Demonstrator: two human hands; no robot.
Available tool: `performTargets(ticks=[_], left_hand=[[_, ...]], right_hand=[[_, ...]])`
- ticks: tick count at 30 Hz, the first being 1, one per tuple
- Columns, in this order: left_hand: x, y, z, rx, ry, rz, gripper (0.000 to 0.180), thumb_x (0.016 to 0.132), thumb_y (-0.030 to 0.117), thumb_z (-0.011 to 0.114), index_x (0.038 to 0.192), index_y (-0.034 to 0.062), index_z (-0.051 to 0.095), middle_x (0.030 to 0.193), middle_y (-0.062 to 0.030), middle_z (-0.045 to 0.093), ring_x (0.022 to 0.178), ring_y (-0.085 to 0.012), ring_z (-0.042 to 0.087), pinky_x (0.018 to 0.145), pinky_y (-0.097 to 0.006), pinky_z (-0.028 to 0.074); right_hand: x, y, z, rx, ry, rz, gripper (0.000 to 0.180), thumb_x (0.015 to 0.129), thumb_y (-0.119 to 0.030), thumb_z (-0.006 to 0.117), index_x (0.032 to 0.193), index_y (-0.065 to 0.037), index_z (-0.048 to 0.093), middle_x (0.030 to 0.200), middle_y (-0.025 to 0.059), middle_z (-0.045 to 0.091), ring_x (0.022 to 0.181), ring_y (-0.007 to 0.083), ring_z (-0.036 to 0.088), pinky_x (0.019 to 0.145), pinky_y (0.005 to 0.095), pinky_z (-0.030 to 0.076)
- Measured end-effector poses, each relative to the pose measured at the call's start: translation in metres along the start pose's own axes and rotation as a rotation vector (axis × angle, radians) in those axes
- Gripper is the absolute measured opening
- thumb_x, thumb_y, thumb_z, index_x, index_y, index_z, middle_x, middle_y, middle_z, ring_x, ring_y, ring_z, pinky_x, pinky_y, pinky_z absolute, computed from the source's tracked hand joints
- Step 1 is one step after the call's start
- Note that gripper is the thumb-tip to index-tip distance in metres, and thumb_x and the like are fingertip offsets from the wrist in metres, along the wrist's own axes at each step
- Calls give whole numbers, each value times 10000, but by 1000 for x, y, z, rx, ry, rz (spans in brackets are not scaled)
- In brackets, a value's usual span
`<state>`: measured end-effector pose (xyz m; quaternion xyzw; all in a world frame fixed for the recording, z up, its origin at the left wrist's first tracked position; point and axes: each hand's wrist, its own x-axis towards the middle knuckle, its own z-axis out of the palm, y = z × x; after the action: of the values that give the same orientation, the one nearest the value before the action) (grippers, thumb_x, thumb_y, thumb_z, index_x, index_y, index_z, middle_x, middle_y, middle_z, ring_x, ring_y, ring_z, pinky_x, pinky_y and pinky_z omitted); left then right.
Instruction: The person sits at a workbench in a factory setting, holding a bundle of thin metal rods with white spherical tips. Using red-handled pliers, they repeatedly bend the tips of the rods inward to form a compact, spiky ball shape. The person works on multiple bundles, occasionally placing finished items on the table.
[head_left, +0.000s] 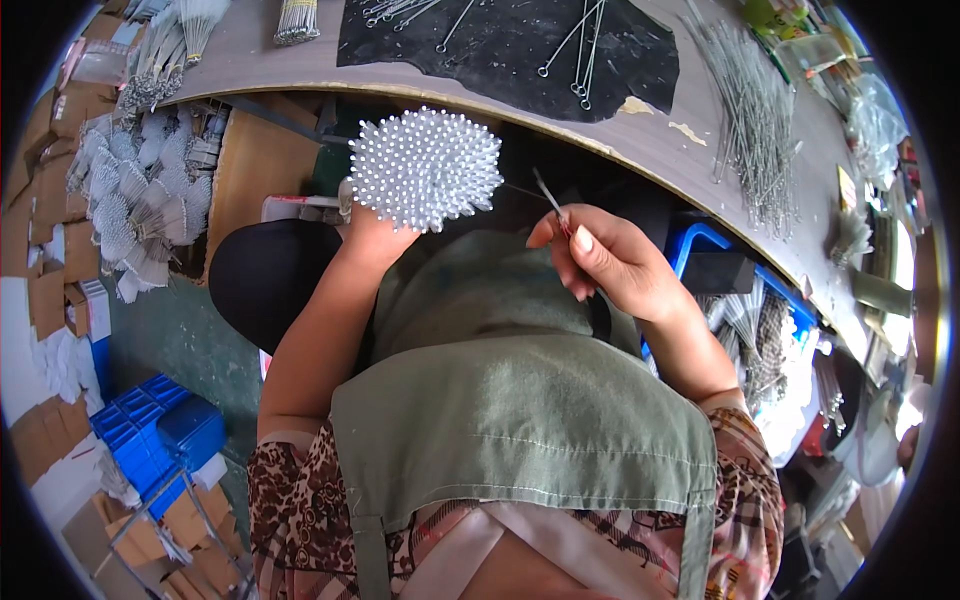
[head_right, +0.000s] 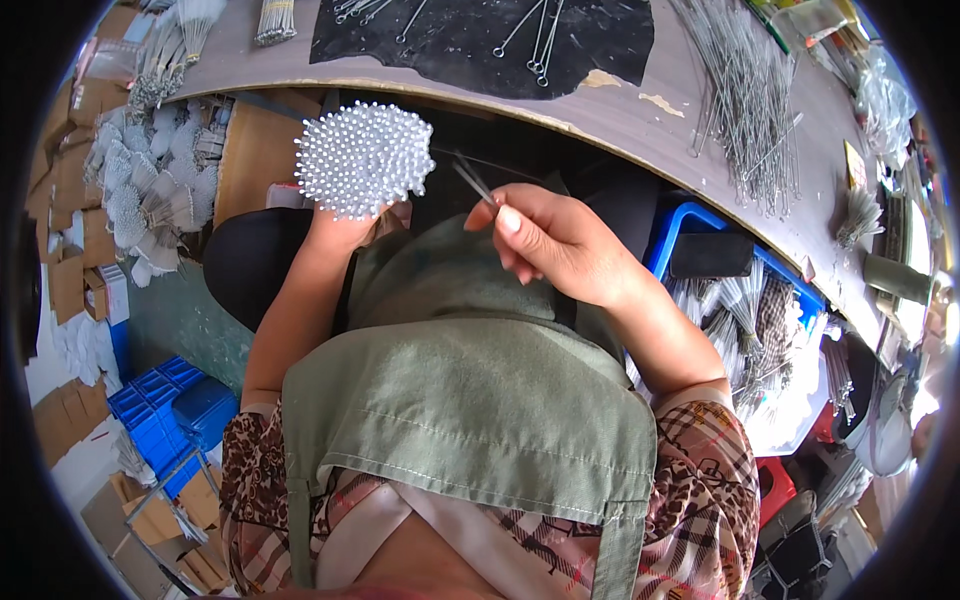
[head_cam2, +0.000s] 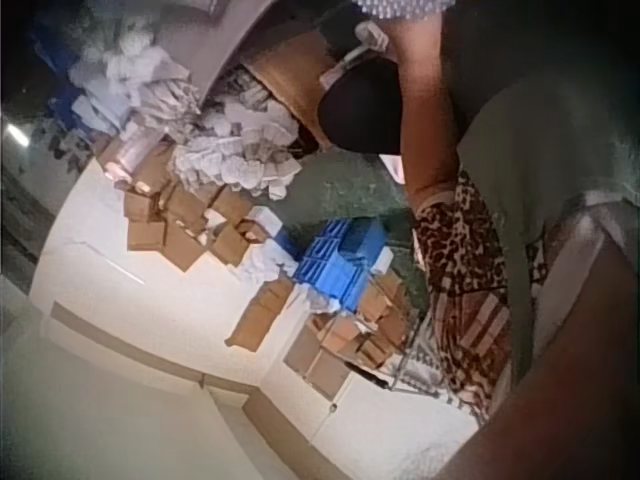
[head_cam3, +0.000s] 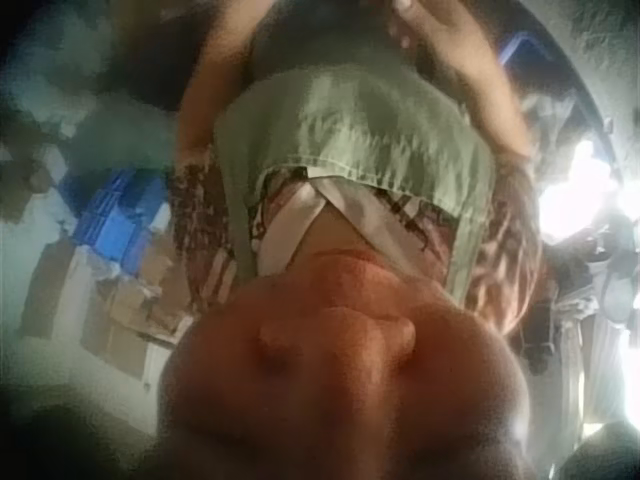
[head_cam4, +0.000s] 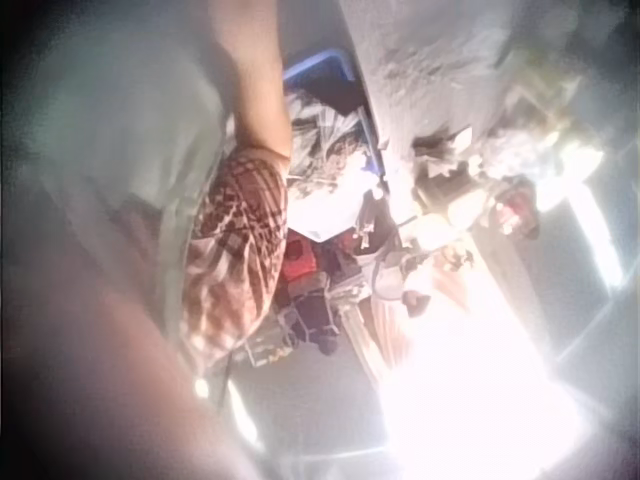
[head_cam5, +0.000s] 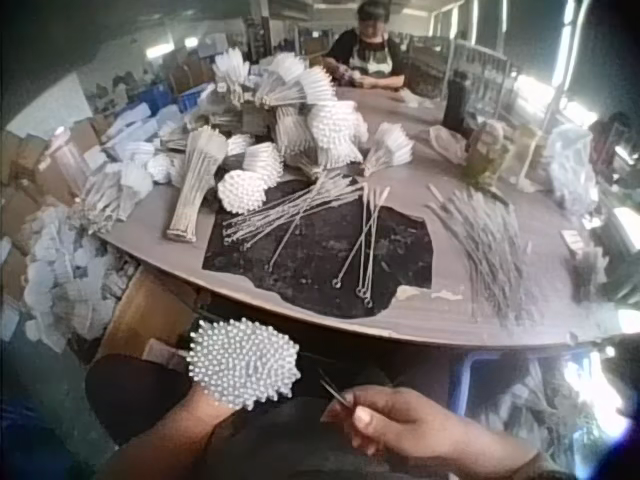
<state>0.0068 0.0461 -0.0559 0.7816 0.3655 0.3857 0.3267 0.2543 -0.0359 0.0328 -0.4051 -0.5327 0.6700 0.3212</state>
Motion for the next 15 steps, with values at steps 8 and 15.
performTargets(ticks=[8,15], left_hand=[[-9,-11,-8,507,-159,169,299,773,108,625,1067,56,603,1080,-91,611,1022,-255,566,899,-367,431],[-9,-18,-3,420,-109,107,310,761,154,657,1054,62,609,1074,-88,615,1039,-255,560,905,-376,424]], right_hand=[[-13,-12,6,154,-69,262,513,941,-471,372,917,-17,610,498,-56,364,440,27,303,432,195,248],[-4,-3,17,121,-45,262,520,941,-485,352,903,-35,609,495,-50,360,442,36,308,437,205,255]])
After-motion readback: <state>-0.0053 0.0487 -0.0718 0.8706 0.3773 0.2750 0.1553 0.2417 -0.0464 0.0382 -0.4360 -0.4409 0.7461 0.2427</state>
